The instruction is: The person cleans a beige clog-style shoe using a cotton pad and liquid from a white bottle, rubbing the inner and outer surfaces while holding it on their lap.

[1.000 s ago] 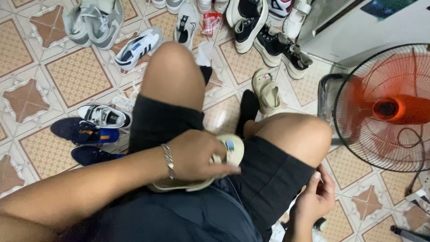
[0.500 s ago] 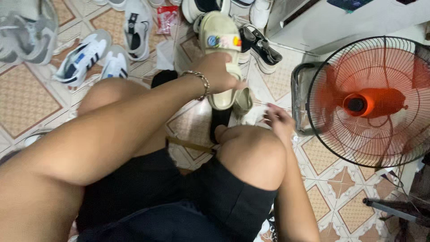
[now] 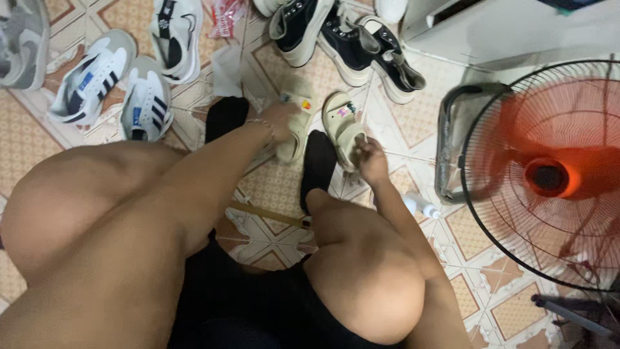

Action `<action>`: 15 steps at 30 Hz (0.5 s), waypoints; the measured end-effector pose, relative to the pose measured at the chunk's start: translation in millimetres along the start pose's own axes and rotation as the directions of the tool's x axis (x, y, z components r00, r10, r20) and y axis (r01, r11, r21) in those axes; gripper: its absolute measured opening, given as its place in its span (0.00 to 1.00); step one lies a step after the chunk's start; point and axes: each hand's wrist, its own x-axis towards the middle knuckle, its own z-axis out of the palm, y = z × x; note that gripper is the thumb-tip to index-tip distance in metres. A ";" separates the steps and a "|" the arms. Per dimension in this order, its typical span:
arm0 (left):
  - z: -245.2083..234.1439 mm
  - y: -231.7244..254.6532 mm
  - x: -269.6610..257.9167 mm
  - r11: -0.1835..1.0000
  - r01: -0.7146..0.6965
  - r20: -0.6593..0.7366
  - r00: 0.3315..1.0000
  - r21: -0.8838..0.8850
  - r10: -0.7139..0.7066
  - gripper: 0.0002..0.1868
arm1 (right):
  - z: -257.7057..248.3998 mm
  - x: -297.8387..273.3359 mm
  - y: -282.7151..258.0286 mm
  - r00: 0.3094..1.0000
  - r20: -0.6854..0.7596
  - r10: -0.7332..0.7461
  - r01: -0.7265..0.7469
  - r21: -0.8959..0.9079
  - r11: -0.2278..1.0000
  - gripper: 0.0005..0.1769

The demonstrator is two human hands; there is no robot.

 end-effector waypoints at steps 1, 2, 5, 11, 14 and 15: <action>-5.5 5.0 1.7 0.998 0.061 -0.119 0.991 -0.027 -0.064 0.34 | 0.4 0.9 -3.9 0.994 -0.006 0.106 -0.105 0.067 0.992 0.14; -11.4 17.2 7.5 0.992 0.112 -0.235 0.964 -0.061 -0.124 0.34 | -2.7 1.0 -9.3 0.999 -0.045 0.027 -0.032 -0.127 0.991 0.13; -65.0 52.2 22.6 0.902 -0.175 -0.576 0.812 -0.395 -0.095 0.18 | -7.8 3.9 -31.0 0.975 -0.090 -0.201 0.125 -0.528 0.840 0.12; -168.3 60.7 -45.3 0.678 -0.238 -0.483 0.853 -0.695 -0.196 0.08 | -47.7 -10.3 -104.3 0.930 -0.059 -0.363 0.266 -0.573 0.775 0.12; -172.1 61.7 -90.5 0.315 -0.319 -0.427 0.819 -0.894 -0.382 0.03 | -60.8 -28.8 -167.9 0.971 -0.022 -0.236 0.187 -0.538 0.822 0.10; -170.3 69.7 -92.9 0.191 -0.371 -0.417 0.813 -0.909 -0.406 0.02 | -63.1 -34.2 -192.0 0.983 0.009 -0.183 0.160 -0.528 0.834 0.11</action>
